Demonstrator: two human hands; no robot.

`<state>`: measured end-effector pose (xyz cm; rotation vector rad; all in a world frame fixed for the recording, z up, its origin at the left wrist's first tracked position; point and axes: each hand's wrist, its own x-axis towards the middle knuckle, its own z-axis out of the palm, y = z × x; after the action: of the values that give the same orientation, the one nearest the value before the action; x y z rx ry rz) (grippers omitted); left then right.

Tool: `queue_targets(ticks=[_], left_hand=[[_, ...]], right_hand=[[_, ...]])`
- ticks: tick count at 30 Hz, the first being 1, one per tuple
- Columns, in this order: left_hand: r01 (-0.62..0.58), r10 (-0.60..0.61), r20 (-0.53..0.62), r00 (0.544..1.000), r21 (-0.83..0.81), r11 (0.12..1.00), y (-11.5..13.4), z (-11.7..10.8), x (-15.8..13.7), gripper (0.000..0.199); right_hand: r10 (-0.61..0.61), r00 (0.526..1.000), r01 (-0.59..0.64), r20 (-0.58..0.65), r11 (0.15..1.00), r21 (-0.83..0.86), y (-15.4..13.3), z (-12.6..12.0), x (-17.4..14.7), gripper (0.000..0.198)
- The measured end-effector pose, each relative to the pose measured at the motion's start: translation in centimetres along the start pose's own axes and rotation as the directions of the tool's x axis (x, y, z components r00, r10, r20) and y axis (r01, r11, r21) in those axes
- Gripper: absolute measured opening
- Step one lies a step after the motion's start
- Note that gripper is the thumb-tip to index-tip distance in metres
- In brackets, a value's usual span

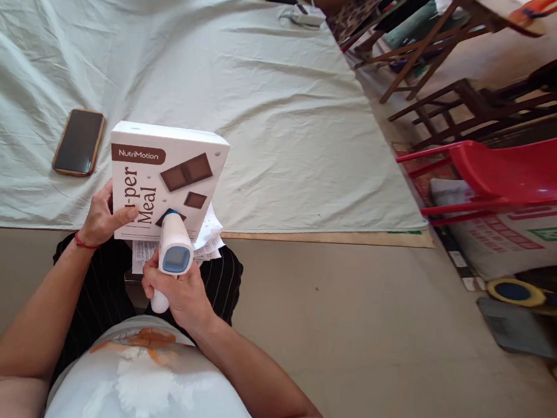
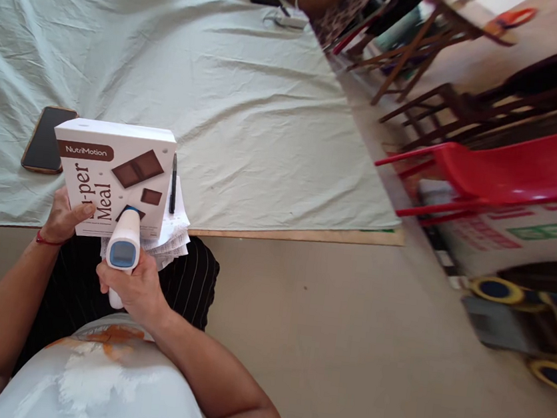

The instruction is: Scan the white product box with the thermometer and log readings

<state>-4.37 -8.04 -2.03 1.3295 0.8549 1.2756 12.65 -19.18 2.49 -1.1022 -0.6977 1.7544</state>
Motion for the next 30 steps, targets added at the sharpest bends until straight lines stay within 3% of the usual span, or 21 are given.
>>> queue_targets(ticks=[30], left_hand=[[-0.022,0.022,-0.006,1.0,-0.008,1.0,0.16,0.44,-0.01,0.055]], right_hand=[[-0.012,1.0,0.012,0.018,1.0,0.024,0.14,-0.03,-0.01,0.017]])
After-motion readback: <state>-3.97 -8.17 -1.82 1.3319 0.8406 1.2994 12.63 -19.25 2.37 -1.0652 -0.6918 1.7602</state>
